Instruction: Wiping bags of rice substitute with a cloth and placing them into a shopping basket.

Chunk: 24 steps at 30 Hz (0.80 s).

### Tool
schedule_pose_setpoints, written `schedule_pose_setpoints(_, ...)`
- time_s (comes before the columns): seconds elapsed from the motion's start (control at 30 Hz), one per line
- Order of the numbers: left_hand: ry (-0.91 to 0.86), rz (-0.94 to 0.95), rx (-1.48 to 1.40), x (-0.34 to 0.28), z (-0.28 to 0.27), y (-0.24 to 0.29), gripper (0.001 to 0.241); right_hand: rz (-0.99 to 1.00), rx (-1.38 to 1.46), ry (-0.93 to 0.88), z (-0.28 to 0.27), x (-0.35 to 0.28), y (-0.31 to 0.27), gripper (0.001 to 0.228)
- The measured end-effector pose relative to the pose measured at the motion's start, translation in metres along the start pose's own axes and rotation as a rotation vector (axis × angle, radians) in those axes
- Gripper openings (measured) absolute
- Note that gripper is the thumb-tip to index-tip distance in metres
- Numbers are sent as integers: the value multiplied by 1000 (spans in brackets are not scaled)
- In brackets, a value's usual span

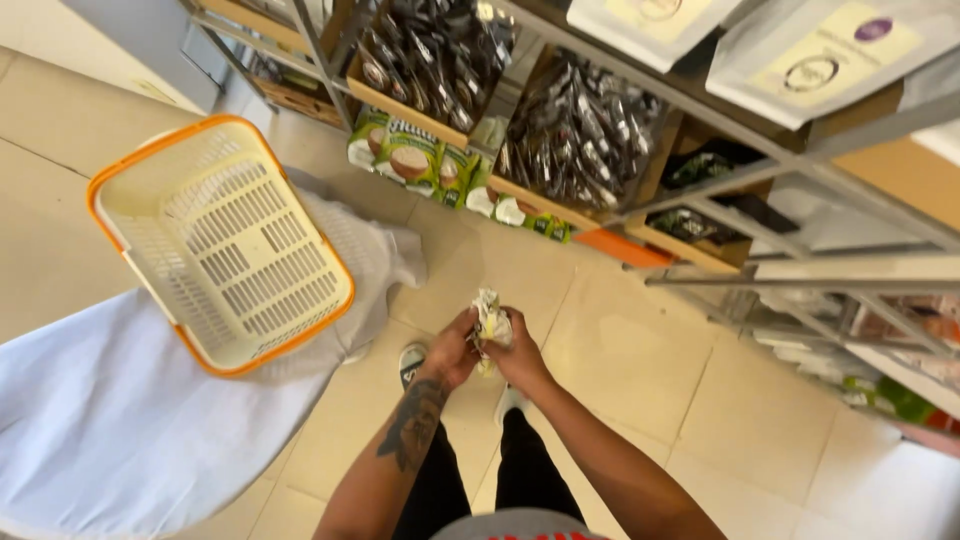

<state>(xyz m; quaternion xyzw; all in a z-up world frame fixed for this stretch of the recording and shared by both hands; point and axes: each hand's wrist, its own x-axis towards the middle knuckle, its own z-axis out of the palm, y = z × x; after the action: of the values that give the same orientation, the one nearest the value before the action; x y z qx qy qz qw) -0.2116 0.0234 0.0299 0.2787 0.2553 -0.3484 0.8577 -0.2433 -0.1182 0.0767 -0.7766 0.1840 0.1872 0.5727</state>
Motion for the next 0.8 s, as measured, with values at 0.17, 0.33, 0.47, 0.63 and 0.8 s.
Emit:
schedule_pose_setpoints(0.17, 234, -33, 109, 1, 17, -11, 42, 55, 152, -159, -17, 12, -4, 73)
schedule_pose_setpoints(0.33, 194, 60, 184, 74, -29, -19, 42, 318, 504, -221, -25, 66, 15, 66)
schedule_pose_setpoints(0.47, 257, 416, 1060, 128, -95, 3, 45, 200, 628, -131, -25, 115, 89, 60)
schedule_pose_setpoints(0.63, 429, 624, 1566, 171, -121, 27, 48, 278, 996, -16, -43, 144, 125, 54)
schedule_pose_setpoints(0.8, 344, 505, 1350, 241, -111, -1, 44, 387, 1338, -4, -49, 196, 177, 40)
